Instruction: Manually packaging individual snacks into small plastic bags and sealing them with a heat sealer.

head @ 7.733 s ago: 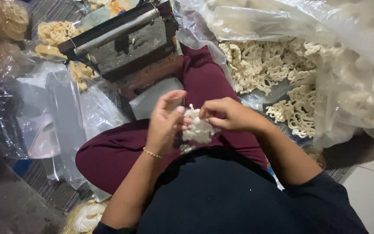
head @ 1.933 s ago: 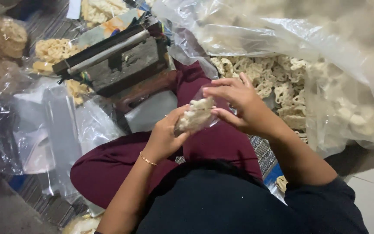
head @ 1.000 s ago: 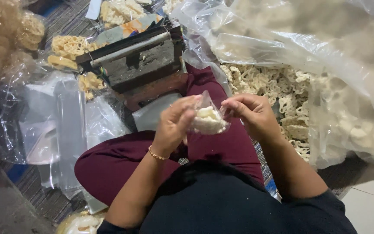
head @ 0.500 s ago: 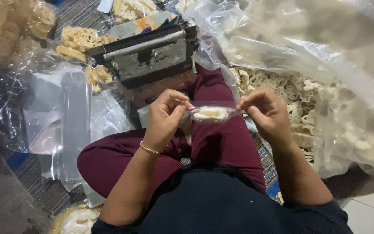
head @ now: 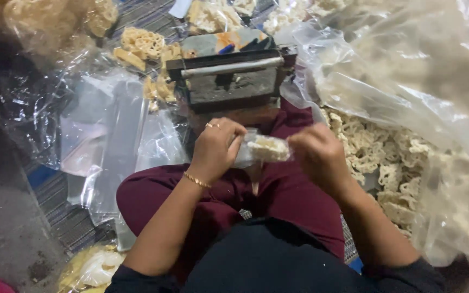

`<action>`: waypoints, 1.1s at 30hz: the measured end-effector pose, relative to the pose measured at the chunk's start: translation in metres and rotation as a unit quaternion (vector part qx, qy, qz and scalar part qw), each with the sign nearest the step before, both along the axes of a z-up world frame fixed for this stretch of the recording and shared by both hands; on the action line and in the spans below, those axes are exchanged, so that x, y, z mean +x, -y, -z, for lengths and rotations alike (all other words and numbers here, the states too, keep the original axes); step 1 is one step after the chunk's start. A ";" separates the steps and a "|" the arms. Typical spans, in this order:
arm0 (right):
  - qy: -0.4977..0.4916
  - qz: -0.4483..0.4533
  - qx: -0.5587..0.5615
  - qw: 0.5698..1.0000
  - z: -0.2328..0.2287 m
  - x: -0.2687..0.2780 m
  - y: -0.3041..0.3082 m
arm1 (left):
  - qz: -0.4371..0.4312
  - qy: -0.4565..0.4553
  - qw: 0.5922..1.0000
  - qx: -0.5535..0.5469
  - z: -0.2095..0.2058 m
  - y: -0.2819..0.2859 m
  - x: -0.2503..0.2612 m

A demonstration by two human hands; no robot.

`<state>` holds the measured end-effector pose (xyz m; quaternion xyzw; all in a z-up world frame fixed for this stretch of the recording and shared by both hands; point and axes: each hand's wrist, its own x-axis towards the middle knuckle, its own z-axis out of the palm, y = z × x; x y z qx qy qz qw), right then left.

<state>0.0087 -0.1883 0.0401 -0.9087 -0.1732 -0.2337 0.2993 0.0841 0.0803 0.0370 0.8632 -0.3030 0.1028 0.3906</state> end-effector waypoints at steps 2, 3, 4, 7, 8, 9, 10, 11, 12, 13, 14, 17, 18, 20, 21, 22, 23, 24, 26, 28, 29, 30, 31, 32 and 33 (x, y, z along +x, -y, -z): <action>-0.061 -0.002 0.138 0.989 -0.011 0.033 -0.015 | 0.001 -0.051 0.996 -0.072 0.014 0.003 0.022; -0.122 0.002 0.272 0.955 -0.017 0.048 -0.022 | 0.008 -0.102 0.984 -0.144 0.021 0.005 0.033; -0.123 -0.001 0.271 0.955 -0.002 0.070 -0.027 | 0.005 -0.101 0.984 -0.144 0.022 0.011 0.042; -0.290 0.038 0.647 0.704 0.040 0.125 -0.045 | -0.094 -0.296 0.895 -0.321 0.034 0.029 0.068; -0.277 0.067 0.661 0.694 0.052 0.138 -0.052 | -0.133 -0.336 0.836 -0.414 0.042 0.034 0.076; -0.262 0.096 0.675 0.683 0.063 0.150 -0.059 | -0.169 -0.371 0.764 -0.500 0.051 0.040 0.084; -0.261 0.096 0.675 0.684 0.071 0.156 -0.062 | -0.168 -0.371 0.764 -0.500 0.054 0.041 0.089; -0.244 0.129 0.679 0.681 0.080 0.162 -0.064 | -0.191 -0.379 0.738 -0.525 0.057 0.042 0.093; -0.226 0.162 0.681 0.677 0.088 0.167 -0.066 | -0.213 -0.386 0.710 -0.549 0.060 0.044 0.097; -0.225 0.164 0.681 0.677 0.079 0.165 -0.072 | -0.212 -0.388 0.710 -0.548 0.089 0.044 0.107; -0.223 0.179 0.669 0.686 0.070 0.163 -0.077 | -0.235 -0.379 0.693 -0.566 0.119 0.045 0.115; -0.231 0.204 0.659 0.687 0.064 0.166 -0.080 | -0.267 -0.369 0.662 -0.595 0.117 0.049 0.115; -0.242 0.211 0.661 0.678 0.066 0.168 -0.079 | -0.279 -0.367 0.648 -0.607 0.102 0.050 0.111; -0.238 0.205 0.678 0.665 0.088 0.179 -0.071 | -0.279 -0.369 0.647 -0.606 0.124 0.047 0.120; -0.235 0.197 0.694 0.651 0.099 0.183 -0.068 | -0.281 -0.371 0.646 -0.605 0.136 0.044 0.124; -0.234 0.199 0.694 0.651 0.095 0.181 -0.069 | -0.280 -0.373 0.646 -0.604 0.124 0.046 0.118; -0.237 0.204 0.692 0.650 0.090 0.181 -0.071 | -0.285 -0.374 0.641 -0.606 0.111 0.048 0.115; -0.241 0.209 0.690 0.650 0.085 0.180 -0.072 | -0.290 -0.376 0.636 -0.608 0.098 0.050 0.110; -0.241 0.209 0.693 0.646 0.101 0.186 -0.067 | -0.296 -0.371 0.634 -0.611 0.139 0.045 0.124; -0.239 0.212 0.697 0.642 0.110 0.182 -0.066 | -0.300 -0.367 0.633 -0.612 0.124 0.044 0.115; -0.220 0.202 0.683 0.667 0.110 0.178 -0.067 | -0.283 -0.371 0.656 -0.593 0.088 0.045 0.102; -0.200 0.193 0.667 0.691 0.109 0.174 -0.067 | -0.265 -0.375 0.678 -0.574 0.052 0.046 0.089; -0.188 0.198 0.669 0.691 0.095 0.160 -0.068 | -0.253 -0.378 0.682 -0.572 0.049 0.043 0.082; -0.179 0.176 0.654 0.713 0.082 0.147 -0.070 | -0.237 -0.361 0.701 -0.567 0.046 0.041 0.075; -0.173 0.156 0.638 0.734 0.071 0.129 -0.074 | -0.223 -0.345 0.719 -0.561 0.045 0.037 0.064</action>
